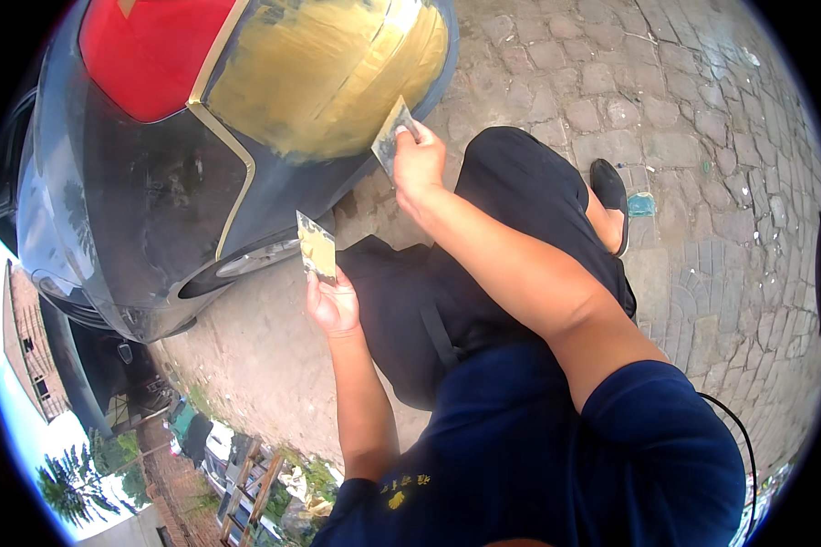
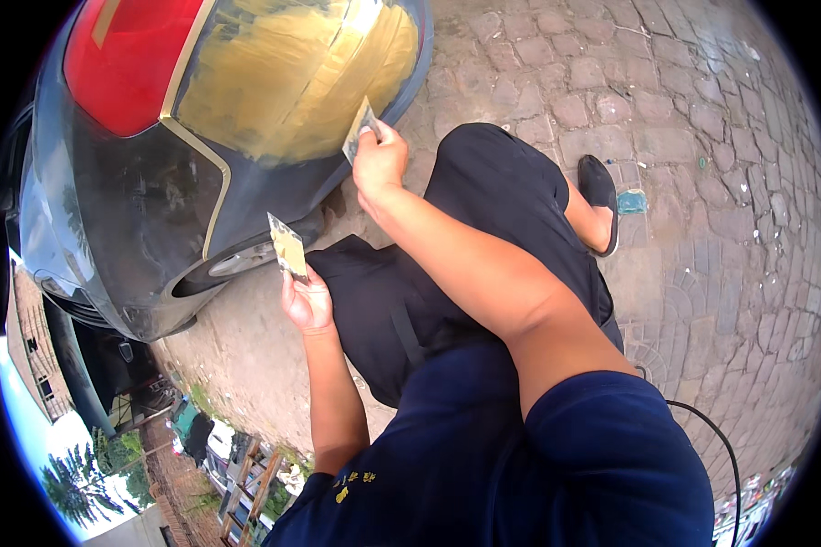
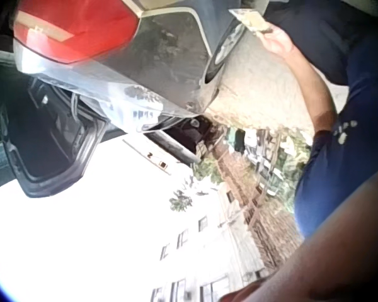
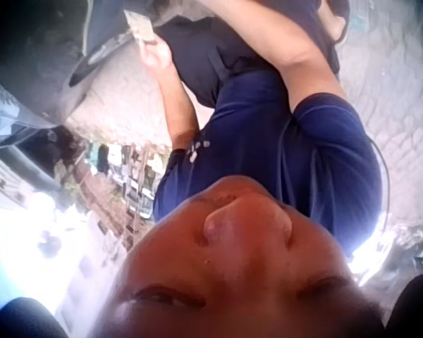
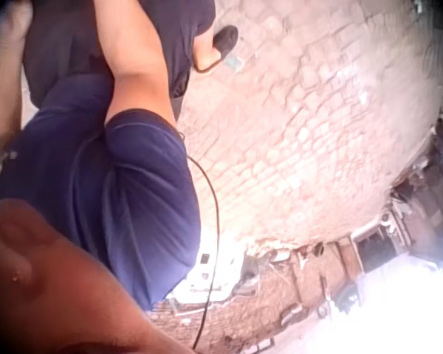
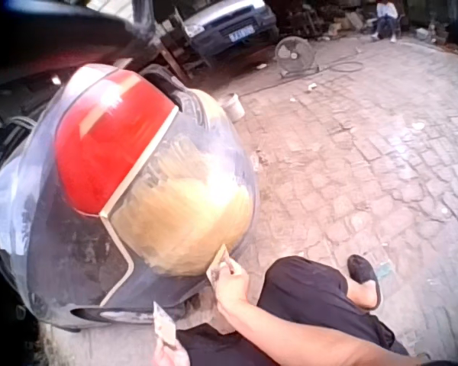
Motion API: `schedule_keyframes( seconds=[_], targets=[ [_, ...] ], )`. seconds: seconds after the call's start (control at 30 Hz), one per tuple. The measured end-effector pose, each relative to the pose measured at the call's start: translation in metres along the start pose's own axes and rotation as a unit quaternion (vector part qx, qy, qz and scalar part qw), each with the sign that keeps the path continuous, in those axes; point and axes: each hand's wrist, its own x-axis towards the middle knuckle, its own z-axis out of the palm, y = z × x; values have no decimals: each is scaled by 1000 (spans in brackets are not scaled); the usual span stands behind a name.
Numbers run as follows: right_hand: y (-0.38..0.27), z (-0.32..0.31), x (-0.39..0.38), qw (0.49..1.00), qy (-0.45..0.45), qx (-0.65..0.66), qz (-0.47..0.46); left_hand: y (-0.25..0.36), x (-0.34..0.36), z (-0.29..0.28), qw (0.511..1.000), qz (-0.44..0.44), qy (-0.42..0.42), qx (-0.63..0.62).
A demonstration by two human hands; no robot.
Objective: The person applies a yellow body filler to a car panel using a small spreader, repeatedly scooping more material from a metal plate and smoothing it over the surface.
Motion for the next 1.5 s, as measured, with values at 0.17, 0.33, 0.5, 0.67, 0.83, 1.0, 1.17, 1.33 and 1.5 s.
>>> schedule_keyframes(
  seconds=[0.17, 0.33, 0.5, 0.67, 0.83, 1.0, 1.17, 1.33, 1.5],
  targets=[
    [-11, 24, 18, 994, 71, -74, -39, 3, -9, -2, 1000, 13, 5, -13],
    [34, 33, -43, 967, -131, -189, -109, 6, -14, -4, 1000, 14, 6, -13],
    [-11, -3, 22, 996, 76, 0, 40, 7, -16, -9, 1000, 22, 5, -22],
    [4, 25, 10, 998, -35, -13, -59, 8, -11, -10, 1000, 9, 13, -24],
    [-15, -22, 30, 999, 52, -14, 3, 6, -6, -11, 1000, 15, 18, -15],
    [-36, 13, 55, 988, 24, -127, -89, 4, 0, -9, 1000, -1, 7, -18],
    [-10, -11, 2, 946, -141, -263, -128, -1, 7, -2, 1000, 1, 22, 2],
    [-57, -10, 65, 997, 70, 41, -9, -8, 10, 4, 1000, -15, 2, 0],
    [-24, 3, 9, 960, -93, -218, -149, -9, 13, 9, 999, -23, -23, 4]
  ],
)
